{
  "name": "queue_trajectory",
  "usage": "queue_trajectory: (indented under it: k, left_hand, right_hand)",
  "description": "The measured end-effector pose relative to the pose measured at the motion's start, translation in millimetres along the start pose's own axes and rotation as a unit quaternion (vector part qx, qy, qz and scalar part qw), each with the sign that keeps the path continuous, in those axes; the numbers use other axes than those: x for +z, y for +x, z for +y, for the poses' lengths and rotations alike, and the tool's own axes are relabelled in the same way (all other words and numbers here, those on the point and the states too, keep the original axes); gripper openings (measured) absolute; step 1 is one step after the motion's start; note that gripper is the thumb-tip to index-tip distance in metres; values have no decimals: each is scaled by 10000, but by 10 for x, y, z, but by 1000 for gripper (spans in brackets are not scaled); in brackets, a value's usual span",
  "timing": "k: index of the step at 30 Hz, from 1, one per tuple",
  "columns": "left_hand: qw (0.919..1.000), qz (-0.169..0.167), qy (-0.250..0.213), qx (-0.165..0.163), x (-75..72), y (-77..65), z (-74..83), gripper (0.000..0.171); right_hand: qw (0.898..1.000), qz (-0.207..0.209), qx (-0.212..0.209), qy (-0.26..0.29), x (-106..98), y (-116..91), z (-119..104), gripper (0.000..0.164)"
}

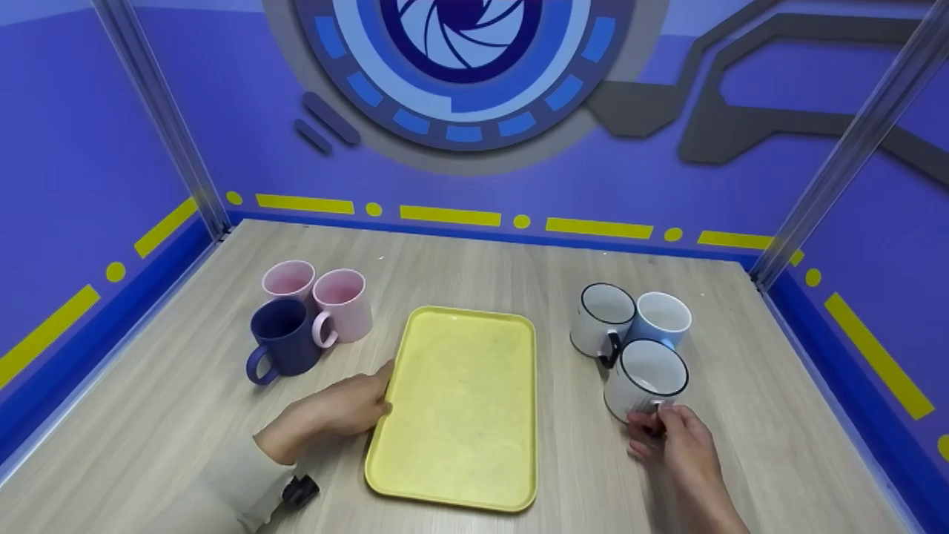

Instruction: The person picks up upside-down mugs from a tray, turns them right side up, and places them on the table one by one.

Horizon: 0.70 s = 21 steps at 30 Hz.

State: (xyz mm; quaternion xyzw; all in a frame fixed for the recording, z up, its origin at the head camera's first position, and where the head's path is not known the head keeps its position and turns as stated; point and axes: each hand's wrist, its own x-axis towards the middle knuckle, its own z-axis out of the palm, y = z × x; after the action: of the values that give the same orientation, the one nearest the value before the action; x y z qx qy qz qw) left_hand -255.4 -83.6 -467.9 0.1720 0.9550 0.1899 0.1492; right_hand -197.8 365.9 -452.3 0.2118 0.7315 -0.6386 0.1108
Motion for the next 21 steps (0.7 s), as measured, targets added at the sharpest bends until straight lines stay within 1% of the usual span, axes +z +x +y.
queue_trajectory:
  k: [3,5,9,12,13,16,18,21]
  left_hand:
    - [9999,41,-30,88,0,2,-11,72]
    - [9999,43,-67,124,-4,-1,-12,72]
    - [9998,41,-117,133,-10,-9,-5,72]
    - [9999,48,-99,108,-9,-8,-2,72]
    - [9999,40,-91,93,-10,-9,0,72]
    - [9999,24,-85,57,-6,-8,-3,72]
    - [9999,28,-110,67,-3,-9,-6,73]
    - [9999,45,-110,105,0,-13,-9,73]
  right_hand:
    - [10000,54,21,-13,-7,4,13,40]
    - [9998,159,65,23,-11,5,18,38]
    - [9979,619,201,10,-10,-1,18,33]
    - [9945,1014,244,-112,-8,-11,15,37]
    - [9934,1116,233,-154,-8,-16,15,40]
    - [9904,1340,143,-312,-5,-45,18,42]
    - [9877,1526,60,-346,-1,-66,12,39]
    - [9837,1771,-52,-309,15,-103,-8,30]
